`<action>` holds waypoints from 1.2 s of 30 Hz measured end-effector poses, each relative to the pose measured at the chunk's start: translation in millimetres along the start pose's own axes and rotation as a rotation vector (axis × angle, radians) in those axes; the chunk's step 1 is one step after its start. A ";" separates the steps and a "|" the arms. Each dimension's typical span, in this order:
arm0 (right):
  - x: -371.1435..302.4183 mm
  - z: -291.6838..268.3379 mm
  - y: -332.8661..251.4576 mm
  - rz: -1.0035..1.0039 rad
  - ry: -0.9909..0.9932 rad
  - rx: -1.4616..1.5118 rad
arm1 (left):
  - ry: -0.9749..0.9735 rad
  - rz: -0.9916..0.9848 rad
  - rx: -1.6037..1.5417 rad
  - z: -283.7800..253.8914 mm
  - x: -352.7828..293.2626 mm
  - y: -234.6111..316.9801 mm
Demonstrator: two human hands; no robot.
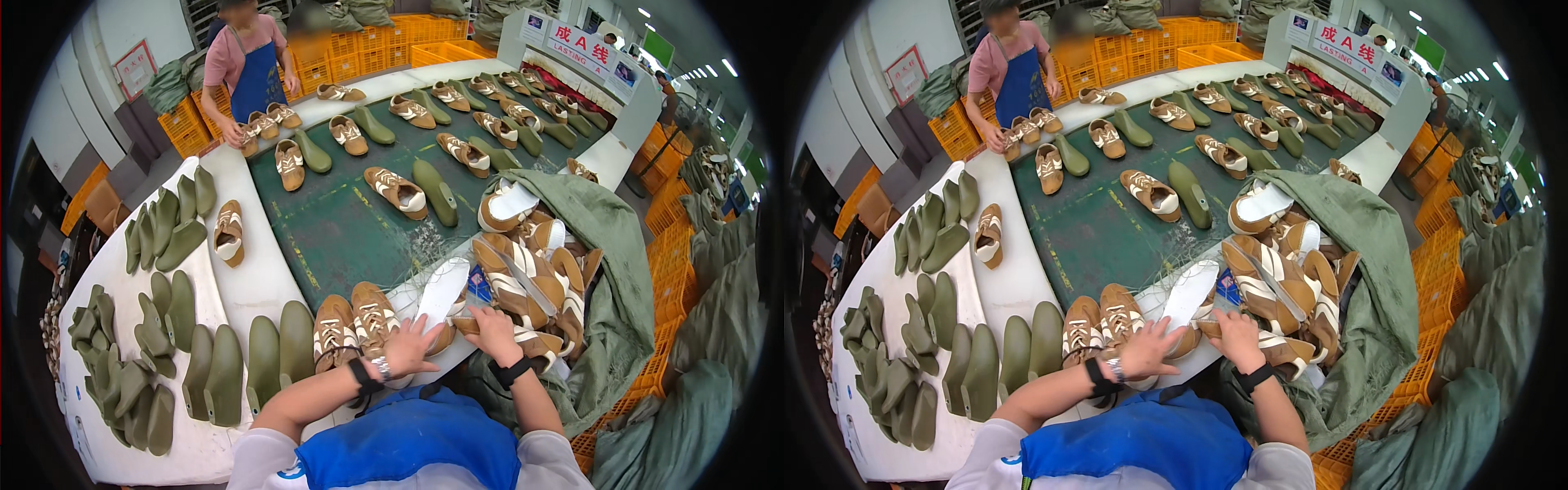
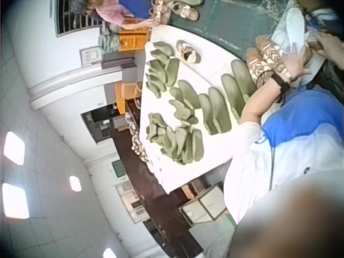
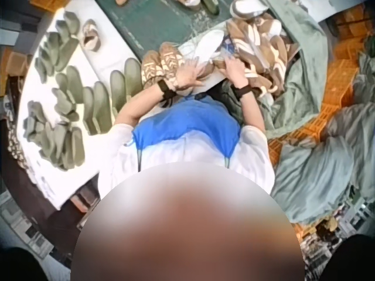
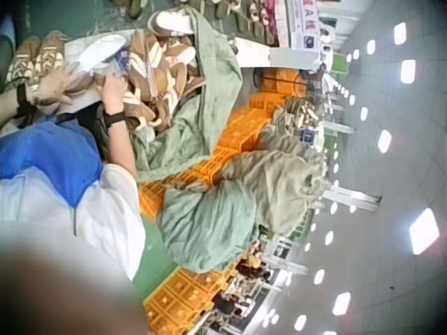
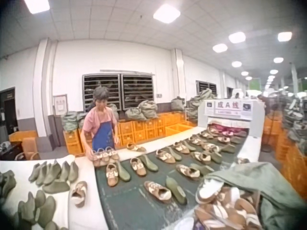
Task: The person inserts green shoe lasts into brown shoes, ties the laces, and places the shoes on a conveyor belt. The person repeats this process for multiple shoes while another worker assists nearby.
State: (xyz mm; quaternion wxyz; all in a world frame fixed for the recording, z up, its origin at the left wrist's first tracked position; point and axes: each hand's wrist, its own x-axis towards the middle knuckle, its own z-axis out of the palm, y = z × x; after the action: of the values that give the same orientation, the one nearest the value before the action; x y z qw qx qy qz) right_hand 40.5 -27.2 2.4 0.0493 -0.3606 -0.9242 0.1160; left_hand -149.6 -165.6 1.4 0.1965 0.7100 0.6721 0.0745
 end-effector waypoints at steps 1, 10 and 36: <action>0.3 0.9 0.2 0.015 -0.018 0.004 | -0.013 -0.038 0.074 7.2 8.2 9.2; 7.7 -15.6 3.9 0.068 0.577 -0.094 | 0.242 -0.153 -0.682 -11.1 18.8 -18.4; 33.8 -76.4 -160.0 -0.508 0.456 0.531 | 0.920 -0.255 -0.306 -99.0 -92.3 -5.2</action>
State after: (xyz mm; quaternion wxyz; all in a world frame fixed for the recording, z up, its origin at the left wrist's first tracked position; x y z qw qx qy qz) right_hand -75.8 -104.8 116.6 0.3702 -0.1128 -0.8872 0.2511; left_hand -198.9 -238.5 104.2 -0.0109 0.4788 0.7520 0.4529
